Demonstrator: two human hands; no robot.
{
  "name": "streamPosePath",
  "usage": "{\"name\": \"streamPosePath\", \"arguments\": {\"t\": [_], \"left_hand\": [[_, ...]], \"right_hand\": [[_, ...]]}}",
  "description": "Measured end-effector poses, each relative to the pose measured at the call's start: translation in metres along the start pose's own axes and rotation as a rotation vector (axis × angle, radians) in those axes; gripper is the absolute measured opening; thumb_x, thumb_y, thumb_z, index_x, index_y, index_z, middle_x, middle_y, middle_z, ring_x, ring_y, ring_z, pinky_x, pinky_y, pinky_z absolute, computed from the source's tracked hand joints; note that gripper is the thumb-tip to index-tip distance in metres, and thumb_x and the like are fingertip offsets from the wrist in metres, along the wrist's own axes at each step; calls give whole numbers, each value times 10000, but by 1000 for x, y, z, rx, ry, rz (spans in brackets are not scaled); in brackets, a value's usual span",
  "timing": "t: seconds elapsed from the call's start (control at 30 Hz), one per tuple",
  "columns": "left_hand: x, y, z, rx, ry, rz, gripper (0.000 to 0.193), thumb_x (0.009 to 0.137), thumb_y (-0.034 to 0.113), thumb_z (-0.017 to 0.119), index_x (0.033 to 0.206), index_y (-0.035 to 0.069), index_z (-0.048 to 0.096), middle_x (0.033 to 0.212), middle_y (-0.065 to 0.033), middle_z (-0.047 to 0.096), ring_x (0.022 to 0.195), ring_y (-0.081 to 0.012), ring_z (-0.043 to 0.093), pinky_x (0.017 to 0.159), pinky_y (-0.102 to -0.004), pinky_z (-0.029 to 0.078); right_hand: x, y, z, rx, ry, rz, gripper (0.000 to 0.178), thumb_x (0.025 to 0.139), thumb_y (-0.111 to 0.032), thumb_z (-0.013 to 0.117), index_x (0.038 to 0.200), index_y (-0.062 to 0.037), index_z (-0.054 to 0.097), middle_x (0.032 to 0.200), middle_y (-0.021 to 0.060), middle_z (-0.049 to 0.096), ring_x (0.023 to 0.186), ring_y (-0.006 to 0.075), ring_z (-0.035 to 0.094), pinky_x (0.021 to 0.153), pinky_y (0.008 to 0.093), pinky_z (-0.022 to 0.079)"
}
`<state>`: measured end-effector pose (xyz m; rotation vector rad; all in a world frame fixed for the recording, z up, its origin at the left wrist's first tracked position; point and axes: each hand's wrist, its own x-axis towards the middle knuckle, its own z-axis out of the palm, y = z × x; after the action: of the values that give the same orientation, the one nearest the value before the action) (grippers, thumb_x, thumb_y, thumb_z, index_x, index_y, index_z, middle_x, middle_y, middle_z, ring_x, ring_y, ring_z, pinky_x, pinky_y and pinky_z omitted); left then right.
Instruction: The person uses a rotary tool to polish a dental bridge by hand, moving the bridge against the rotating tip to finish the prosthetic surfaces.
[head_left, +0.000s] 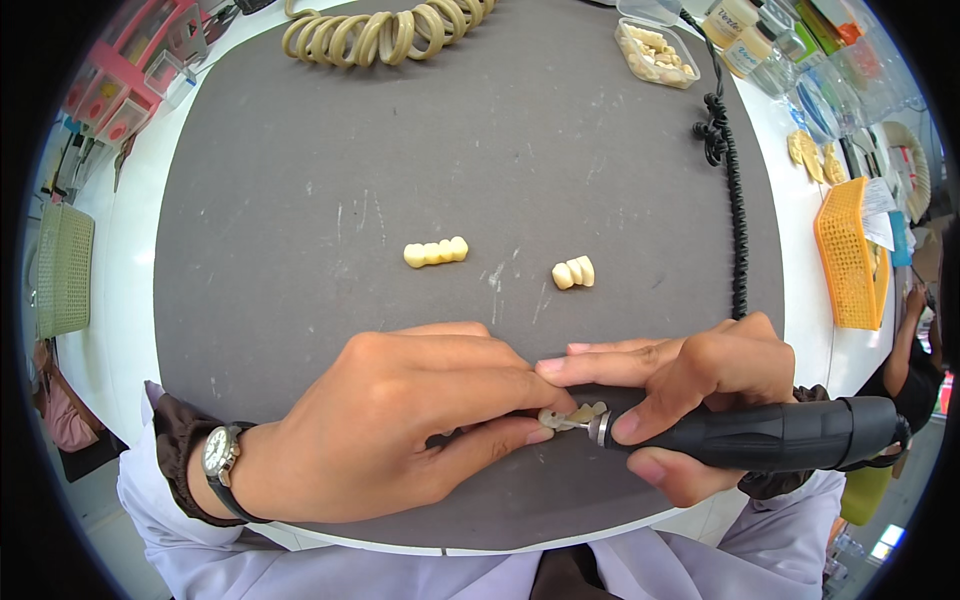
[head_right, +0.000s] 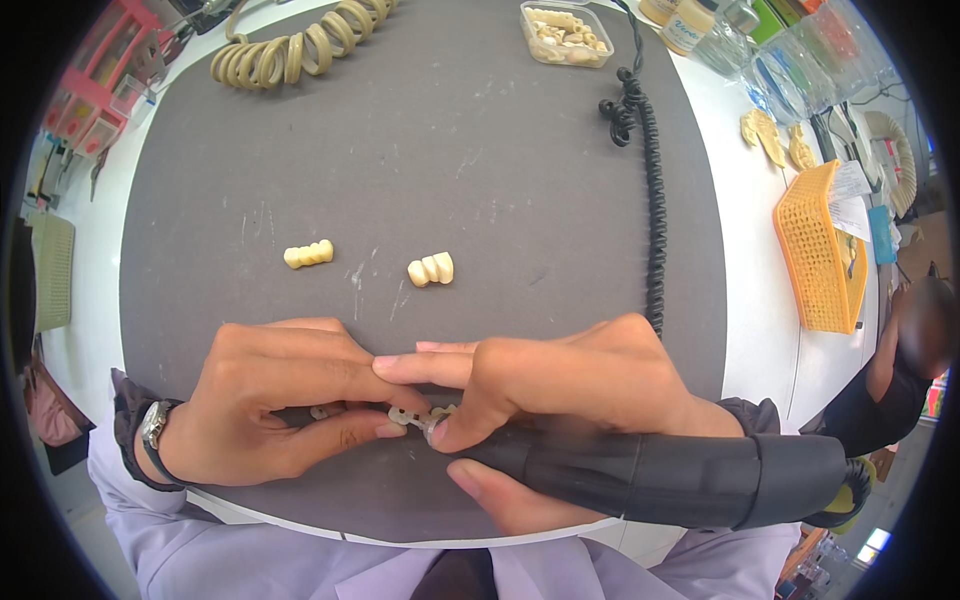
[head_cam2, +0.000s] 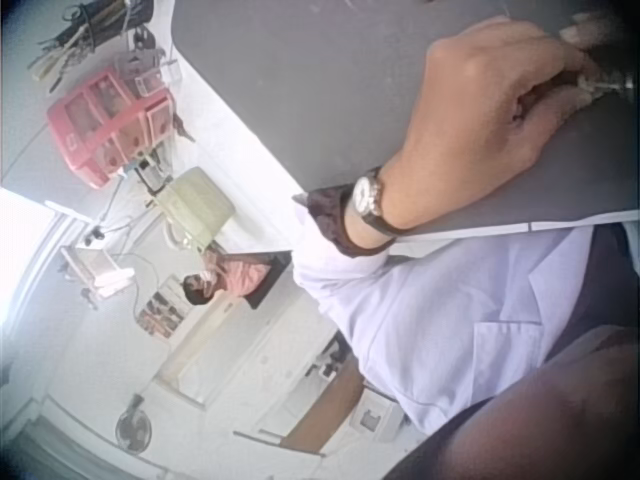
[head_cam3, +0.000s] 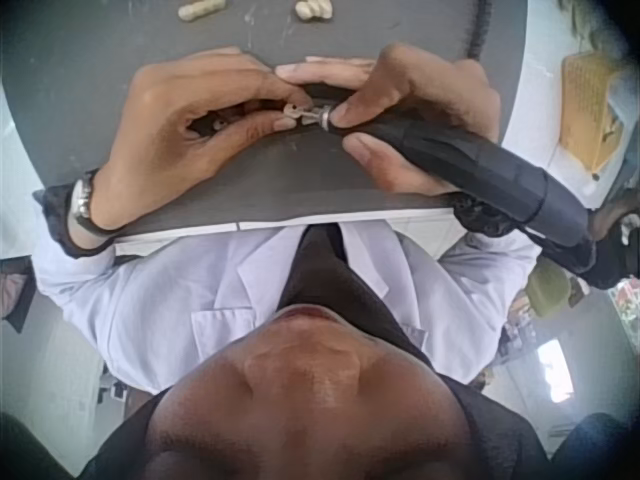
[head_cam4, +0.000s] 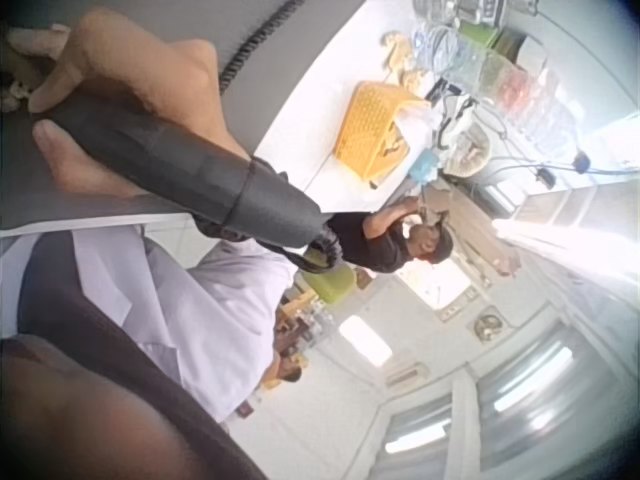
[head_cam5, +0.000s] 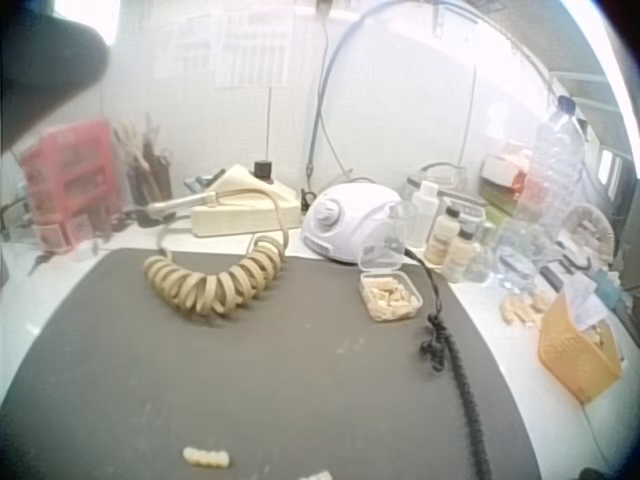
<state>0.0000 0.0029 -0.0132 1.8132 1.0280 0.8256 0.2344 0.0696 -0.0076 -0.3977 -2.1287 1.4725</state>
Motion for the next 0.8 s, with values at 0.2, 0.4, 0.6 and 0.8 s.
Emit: {"name": "streamPosePath", "arguments": {"t": [0.2, 0.4, 0.6, 0.8], "left_hand": [[-1, -1, 1, -6, 13, 5, 247, 734, -10, 796, 973, 40, 761, 802, -76, 716, 651, -192, 605, 580, -285, 457], [0, -1, 1, -6, 7, 14, 248, 736, -7, 796, 977, 40, 760, 805, -78, 717, 649, -191, 603, 581, -286, 456], [0, 0, 0, -6, 0, 3, 247, 736, -4, 798, 976, 39, 761, 810, -82, 718, 653, -189, 605, 584, -286, 457], [-1, -1, 1, -8, 6, 7, 245, 737, 1, 799, 976, 41, 762, 810, -82, 719, 660, -189, 613, 588, -283, 462]], "right_hand": [[1, -3, 0, -12, -3, 20, 186, 708, -55, 756, 762, -1, 587, 981, 363, 666, 996, 433, 682, 901, 521, 539], [0, -2, 0, -18, 5, 16, 178, 710, -55, 754, 760, -3, 592, 990, 360, 666, 995, 432, 683, 896, 518, 542], [1, -3, 0, -4, 5, 16, 174, 716, -54, 759, 760, -2, 599, 991, 360, 666, 995, 432, 682, 896, 521, 541], [0, -3, -1, -13, -9, 33, 172, 716, -49, 762, 766, -2, 603, 987, 356, 669, 999, 431, 681, 899, 521, 539]]}}
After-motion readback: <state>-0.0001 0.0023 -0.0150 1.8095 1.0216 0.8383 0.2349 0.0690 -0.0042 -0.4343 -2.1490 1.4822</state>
